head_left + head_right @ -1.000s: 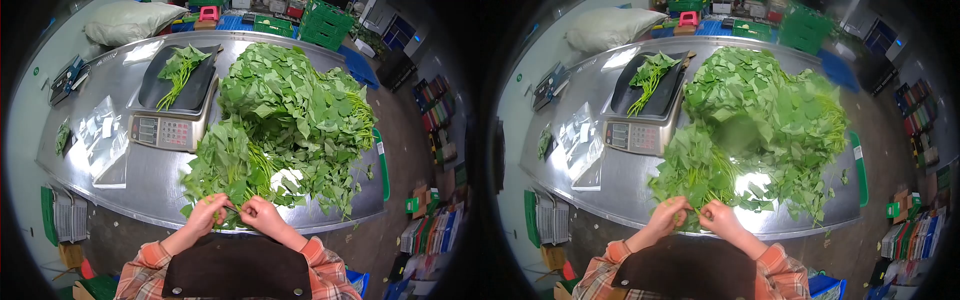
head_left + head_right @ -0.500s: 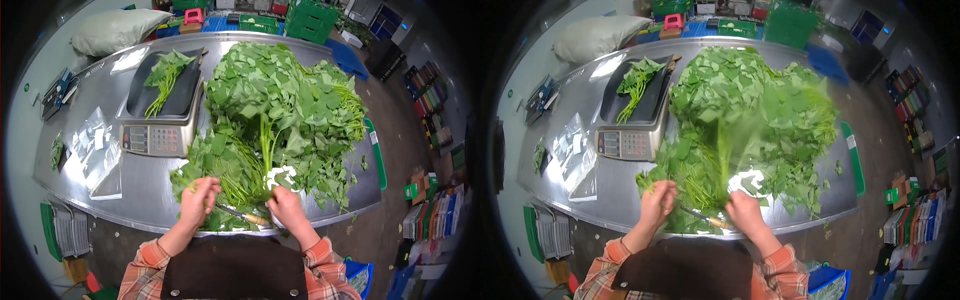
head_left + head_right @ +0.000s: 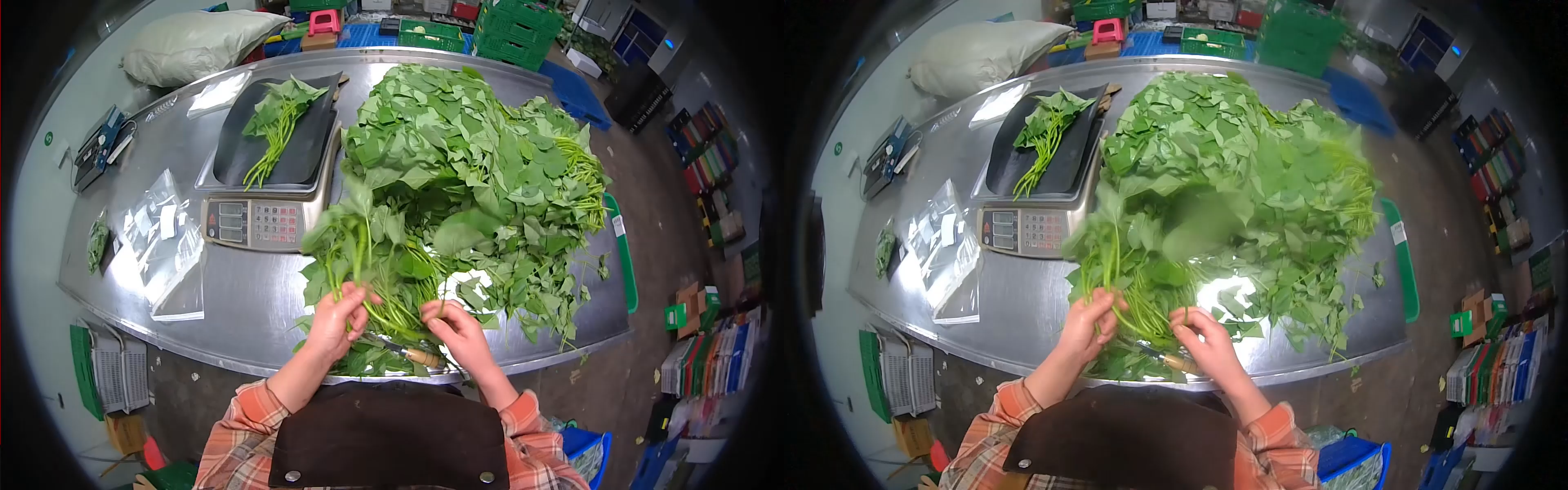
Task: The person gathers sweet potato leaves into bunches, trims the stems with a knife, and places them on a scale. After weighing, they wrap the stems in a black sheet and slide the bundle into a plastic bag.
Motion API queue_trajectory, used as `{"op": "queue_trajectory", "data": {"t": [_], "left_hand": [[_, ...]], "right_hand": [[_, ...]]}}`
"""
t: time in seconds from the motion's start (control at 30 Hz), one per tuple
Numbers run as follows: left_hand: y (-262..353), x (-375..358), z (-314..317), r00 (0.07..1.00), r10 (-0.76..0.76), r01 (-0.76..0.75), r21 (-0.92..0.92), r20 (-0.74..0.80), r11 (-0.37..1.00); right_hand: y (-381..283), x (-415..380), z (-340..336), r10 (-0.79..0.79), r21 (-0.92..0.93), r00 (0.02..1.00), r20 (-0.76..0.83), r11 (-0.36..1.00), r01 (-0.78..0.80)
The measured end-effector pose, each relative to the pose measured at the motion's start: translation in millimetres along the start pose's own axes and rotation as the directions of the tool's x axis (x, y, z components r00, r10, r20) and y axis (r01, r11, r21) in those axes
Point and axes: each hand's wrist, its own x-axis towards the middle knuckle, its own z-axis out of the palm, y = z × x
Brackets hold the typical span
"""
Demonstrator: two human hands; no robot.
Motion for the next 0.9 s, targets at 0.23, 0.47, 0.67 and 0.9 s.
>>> {"op": "queue_trajectory", "data": {"t": [0.23, 0.47, 0.67, 0.9], "left_hand": [[-16.3, -10.2, 9.5, 0.991, -0.064, 0.062, 0.015, 0.118, 0.998], [-23.8, -0.5, -43.1, 0.933, 0.174, -0.259, -0.250, -0.315, 0.933], [6.8, -10.7, -57.2, 0.909, 0.342, -0.398, -0.250, -0.239, 0.883], [-24.0, -13.6, -51.6, 0.998, 0.009, -0.027, -0.295, -0.062, 0.955]], "right_hand": [[18.3, 8.1, 33.3, 0.316, 0.727, 0.904, 0.289, 0.542, -0.422], [43.1, -1.4, -1.0, 0.115, 0.955, 0.984, -0.134, 0.279, 0.097], [34.3, 0.7, -46.9, 0.206, 0.752, 0.958, -0.202, 0.659, 0.017], [43.5, 60.0, 81.3, -0.087, -0.861, 0.994, 0.061, 0.499, 0.096]]}}
